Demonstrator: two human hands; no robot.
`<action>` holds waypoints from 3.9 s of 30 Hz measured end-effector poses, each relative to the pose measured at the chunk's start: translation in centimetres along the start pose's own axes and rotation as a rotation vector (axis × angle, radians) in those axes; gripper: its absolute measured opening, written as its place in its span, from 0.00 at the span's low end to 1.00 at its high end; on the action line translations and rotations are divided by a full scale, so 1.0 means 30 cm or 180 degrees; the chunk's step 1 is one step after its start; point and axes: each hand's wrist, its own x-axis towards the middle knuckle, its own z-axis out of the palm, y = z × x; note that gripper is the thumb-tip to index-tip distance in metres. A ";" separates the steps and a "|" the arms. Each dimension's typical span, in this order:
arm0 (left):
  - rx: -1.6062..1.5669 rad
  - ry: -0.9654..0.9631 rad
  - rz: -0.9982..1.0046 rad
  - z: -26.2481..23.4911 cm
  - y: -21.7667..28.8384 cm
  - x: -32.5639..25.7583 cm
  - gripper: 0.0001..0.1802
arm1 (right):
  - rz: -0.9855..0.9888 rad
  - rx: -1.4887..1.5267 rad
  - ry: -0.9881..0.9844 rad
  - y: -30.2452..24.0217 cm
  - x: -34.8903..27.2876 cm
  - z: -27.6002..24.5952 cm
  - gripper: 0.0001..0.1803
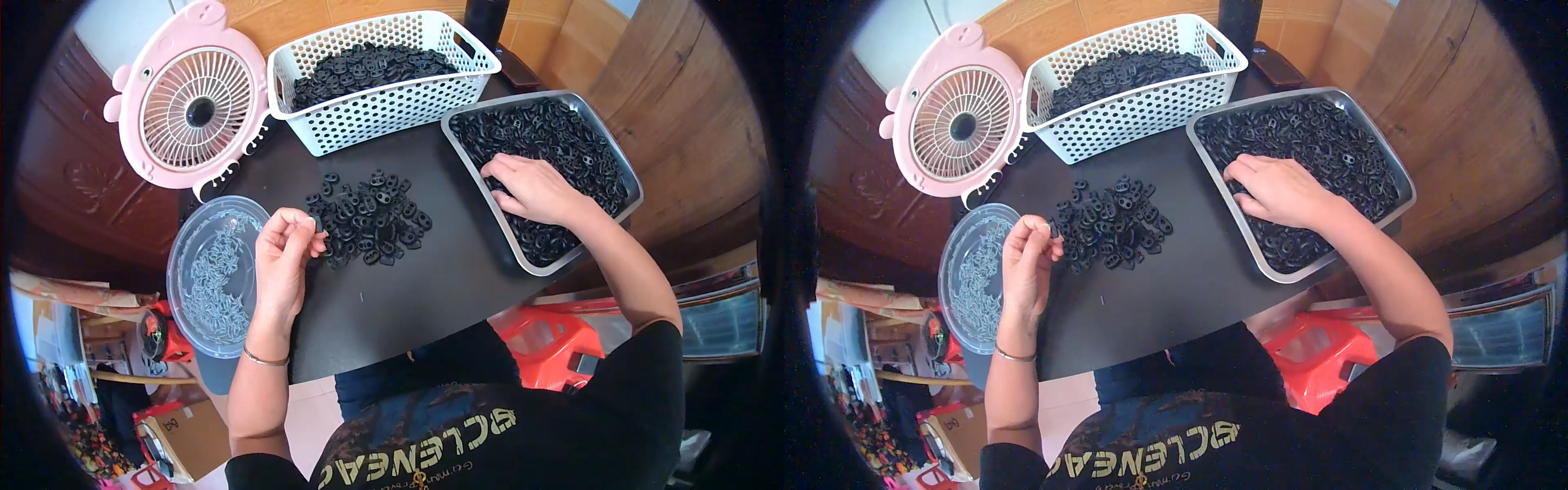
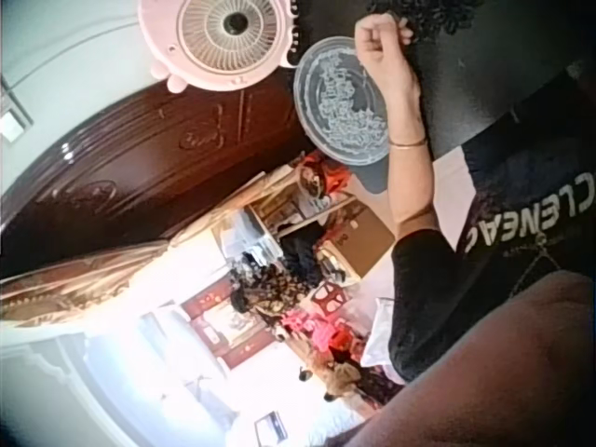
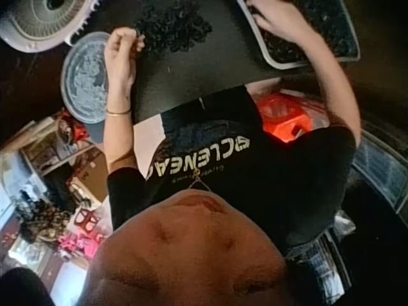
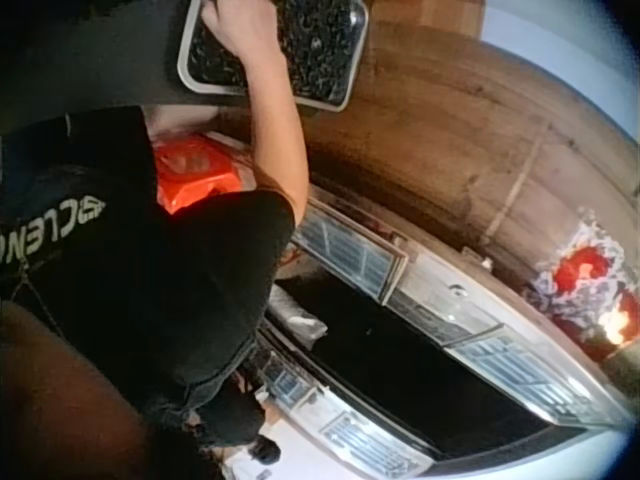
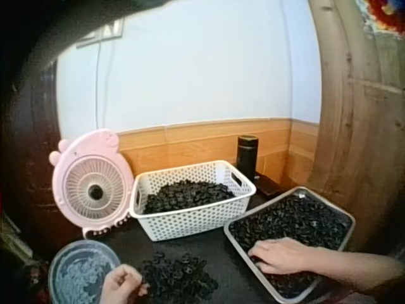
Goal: The person sits at a table and repeatedly picks up small black plastic rings and silver screws. They insert the screws into the rings by hand and place the assembled units into a white basket. The person works continuously through the clip, handling the components one at a time.
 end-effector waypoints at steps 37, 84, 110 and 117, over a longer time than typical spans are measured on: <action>0.0080 -0.0044 -0.0035 0.001 -0.007 0.002 0.03 | -0.0077 0.0331 0.0694 0.160 0.225 0.036 0.12; 0.0063 -0.0027 -0.0056 -0.001 0.004 -0.003 0.03 | -0.0762 0.0300 0.0698 -0.127 0.298 0.079 0.09; 0.0062 -0.0137 0.0006 0.007 0.002 -0.009 0.03 | 0.0037 -0.0391 0.0648 0.012 -0.182 -0.054 0.26; 0.0015 -0.0145 0.0045 0.004 0.002 -0.005 0.04 | 0.0157 -0.0265 0.0539 0.009 -0.161 -0.029 0.22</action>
